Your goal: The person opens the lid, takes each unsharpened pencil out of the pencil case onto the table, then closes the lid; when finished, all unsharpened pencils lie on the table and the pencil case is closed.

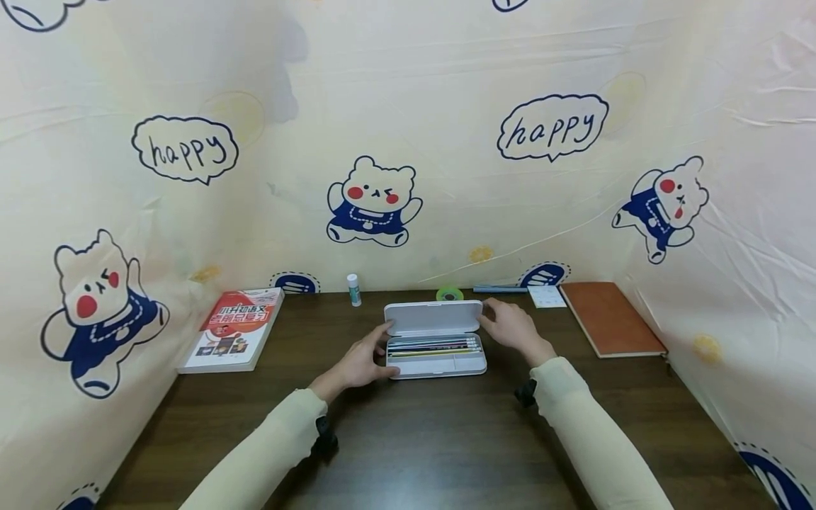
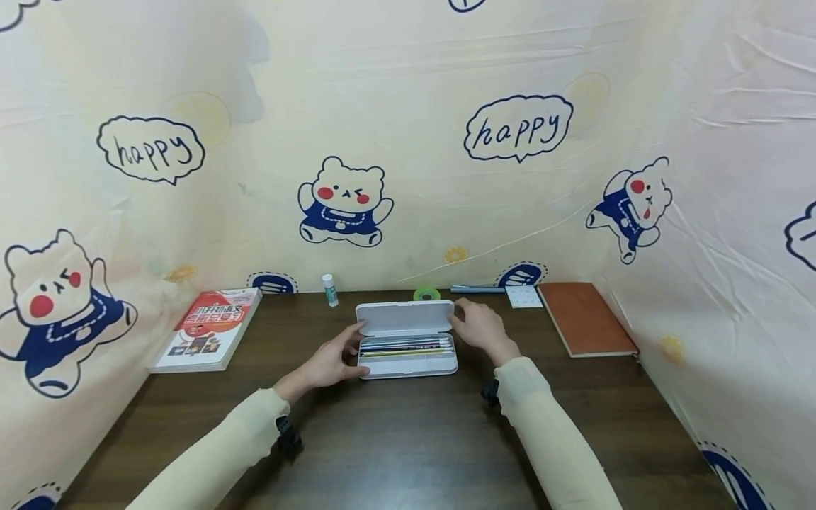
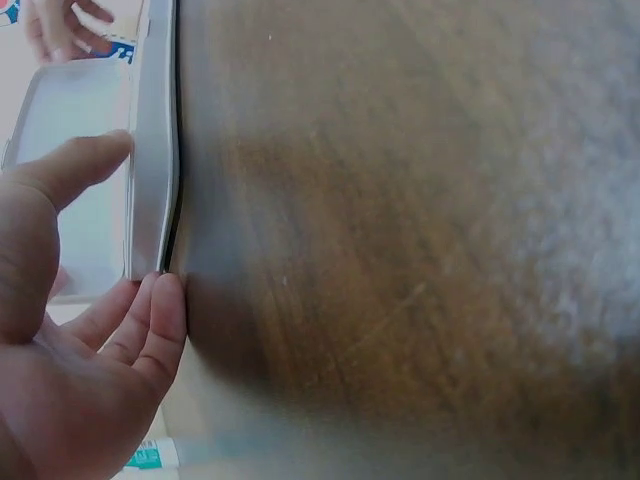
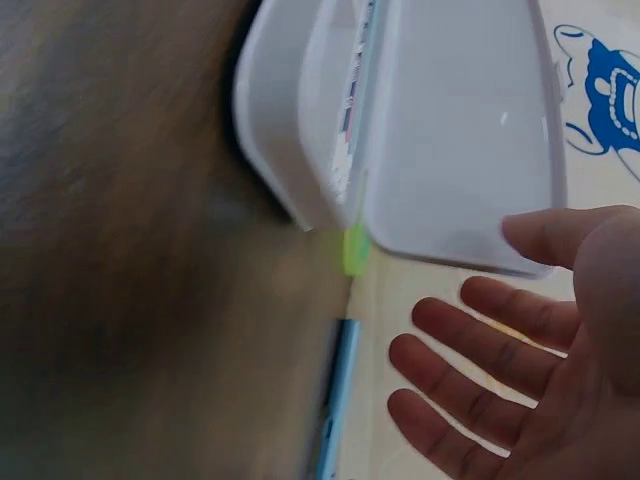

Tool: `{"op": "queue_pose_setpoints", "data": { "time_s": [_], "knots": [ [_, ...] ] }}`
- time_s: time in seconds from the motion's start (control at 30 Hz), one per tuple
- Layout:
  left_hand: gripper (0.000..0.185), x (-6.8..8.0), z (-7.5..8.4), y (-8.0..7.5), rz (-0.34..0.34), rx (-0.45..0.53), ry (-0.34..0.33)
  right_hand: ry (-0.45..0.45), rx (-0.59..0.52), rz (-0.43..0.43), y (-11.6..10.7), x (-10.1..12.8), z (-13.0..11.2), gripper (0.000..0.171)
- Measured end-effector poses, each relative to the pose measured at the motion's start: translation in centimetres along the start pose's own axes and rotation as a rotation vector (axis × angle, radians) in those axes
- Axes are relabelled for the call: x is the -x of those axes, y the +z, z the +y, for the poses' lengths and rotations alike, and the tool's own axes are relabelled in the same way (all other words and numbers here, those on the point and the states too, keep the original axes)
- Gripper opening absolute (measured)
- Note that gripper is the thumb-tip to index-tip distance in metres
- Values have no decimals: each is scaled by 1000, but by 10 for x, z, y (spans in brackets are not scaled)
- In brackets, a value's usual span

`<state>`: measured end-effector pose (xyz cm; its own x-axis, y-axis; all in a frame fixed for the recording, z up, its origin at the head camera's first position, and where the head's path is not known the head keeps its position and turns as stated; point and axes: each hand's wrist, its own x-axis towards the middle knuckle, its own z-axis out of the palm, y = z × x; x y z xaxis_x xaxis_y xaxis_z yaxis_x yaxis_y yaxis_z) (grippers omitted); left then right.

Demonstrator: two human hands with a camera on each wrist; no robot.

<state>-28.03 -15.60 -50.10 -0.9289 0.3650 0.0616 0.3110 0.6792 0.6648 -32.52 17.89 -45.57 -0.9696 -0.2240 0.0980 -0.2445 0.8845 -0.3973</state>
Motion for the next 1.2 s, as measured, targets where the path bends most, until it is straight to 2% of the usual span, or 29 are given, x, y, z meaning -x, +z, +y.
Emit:
{"op": "queue_pose_setpoints", "data": {
  "time_s": [0.2, 0.27, 0.37, 0.53, 0.77, 0.97, 1.2],
  "knots": [
    [100, -3, 0, 1, -20, -22, -18, 38, -2, -74, 5, 5, 8, 21],
    [101, -4, 1, 1, -26, -25, -29, 19, -17, -93, 6, 6, 8, 14],
    [102, -5, 2, 1, -40, -30, -46, -65, -42, -116, 10, 7, 8, 8],
    [105, -7, 1, 0, -64, -10, -73, -190, -60, -182, 19, 8, 1, 9],
    [108, -7, -2, -2, -78, -5, -85, -213, -30, -203, 29, 8, -9, 13],
    [110, -6, -7, -5, -81, -6, -81, -260, -9, -196, 33, 9, -14, 10],
    [110, -6, -9, -6, -83, 5, -68, -255, 6, -191, 36, 9, -15, 7]
  ]
}}
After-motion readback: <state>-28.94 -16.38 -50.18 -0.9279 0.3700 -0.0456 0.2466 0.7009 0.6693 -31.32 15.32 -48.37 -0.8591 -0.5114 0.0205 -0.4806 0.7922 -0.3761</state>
